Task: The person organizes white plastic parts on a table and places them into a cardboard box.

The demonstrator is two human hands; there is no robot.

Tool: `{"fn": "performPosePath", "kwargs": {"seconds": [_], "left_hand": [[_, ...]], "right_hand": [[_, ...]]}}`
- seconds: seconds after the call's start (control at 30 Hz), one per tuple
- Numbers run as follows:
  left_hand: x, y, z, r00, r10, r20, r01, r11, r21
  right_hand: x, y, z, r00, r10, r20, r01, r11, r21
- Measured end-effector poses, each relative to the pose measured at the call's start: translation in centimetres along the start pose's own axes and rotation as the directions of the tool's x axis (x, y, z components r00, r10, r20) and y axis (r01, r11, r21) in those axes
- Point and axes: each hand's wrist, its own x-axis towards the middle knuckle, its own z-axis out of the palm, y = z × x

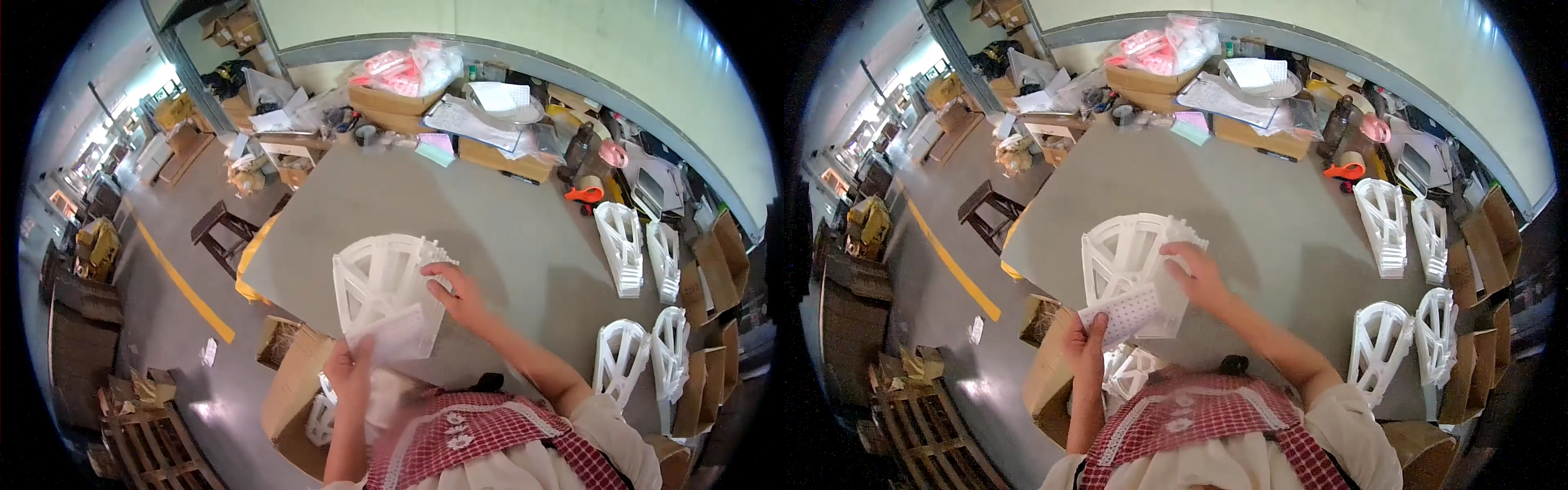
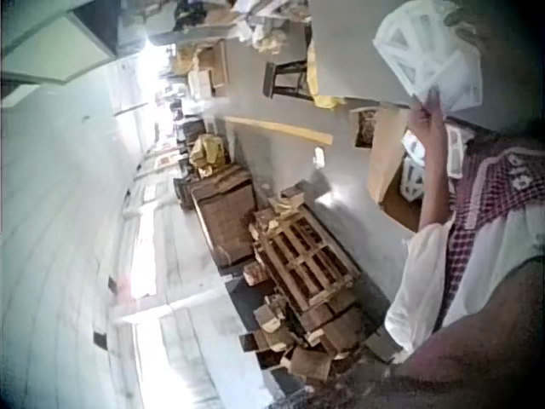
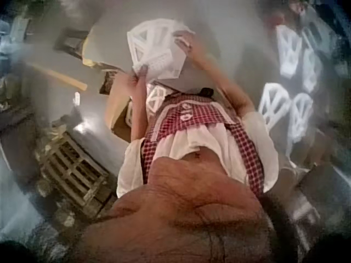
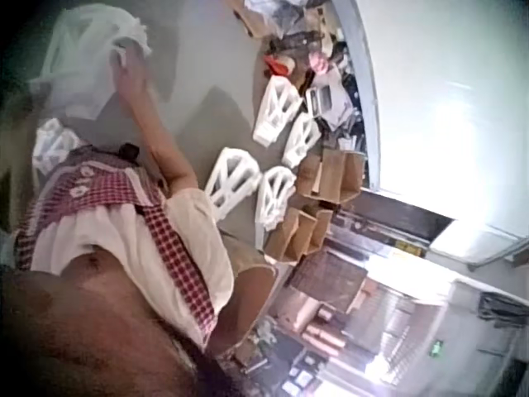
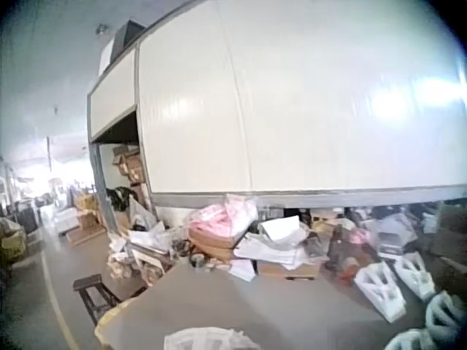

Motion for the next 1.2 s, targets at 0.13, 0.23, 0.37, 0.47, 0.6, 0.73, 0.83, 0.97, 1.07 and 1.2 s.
{"fn": "performPosePath", "kwargs": {"seconds": [0.13, 0.23, 0.37, 0.47, 0.6, 0.73, 0.83, 0.97, 1.07, 1.2], "left_hand": [[-1.7, 1.5, 0.6, 0.999, 0.049, 0.006, -0.049, 0.984, 0.173], [-2.2, 1.6, 1.3, 0.999, 0.036, 0.025, -0.041, 0.97, 0.239], [-2.6, -0.2, 1.3, 0.998, 0.062, 0.007, -0.061, 0.966, 0.251], [-2.1, -0.8, 1.5, 0.999, -0.018, 0.028, 0.015, 0.994, 0.109], [-1.6, 2.4, 2.4, 0.942, -0.211, 0.263, 0.268, 0.941, -0.208], [-1.1, 1.7, 2.0, 0.94, -0.206, 0.273, 0.227, 0.973, -0.047], [-0.8, 1.1, 2.4, 0.962, -0.17, 0.212, 0.14, 0.979, 0.148], [-0.2, 0.4, 2.8, 0.97, -0.105, 0.219, 0.067, 0.982, 0.176], [0.6, -0.5, 2.4, 0.974, -0.079, 0.214, 0.039, 0.982, 0.186], [1.6, -0.5, 1.6, 0.965, -0.091, 0.247, 0.042, 0.979, 0.199]], "right_hand": [[-1.3, -8.3, -2.2, 0.959, -0.276, 0.063, 0.28, 0.957, -0.071], [-2.2, -9.7, -2.3, 0.952, -0.268, 0.149, 0.281, 0.956, -0.077], [-3.3, -8.4, -2.6, 0.965, -0.039, 0.258, -0.008, 0.984, 0.18], [-3.9, -8.1, -3.2, 0.957, 0.034, 0.287, -0.116, 0.955, 0.273], [-4.5, -7.8, -3.5, 0.961, 0.036, 0.274, -0.093, 0.975, 0.2], [-4.6, -7.5, -3.0, 0.961, 0.034, 0.274, -0.061, 0.994, 0.09], [-4.5, -7.2, -1.7, 0.963, -0.257, 0.083, 0.266, 0.953, -0.143], [-4.5, -7.0, -0.7, 0.927, -0.362, 0.098, 0.37, 0.839, -0.399], [-4.3, -7.3, -0.1, 0.909, -0.406, 0.1, 0.399, 0.77, -0.498], [-3.7, -7.6, 0.8, 0.903, -0.414, 0.119, 0.407, 0.729, -0.55]]}}
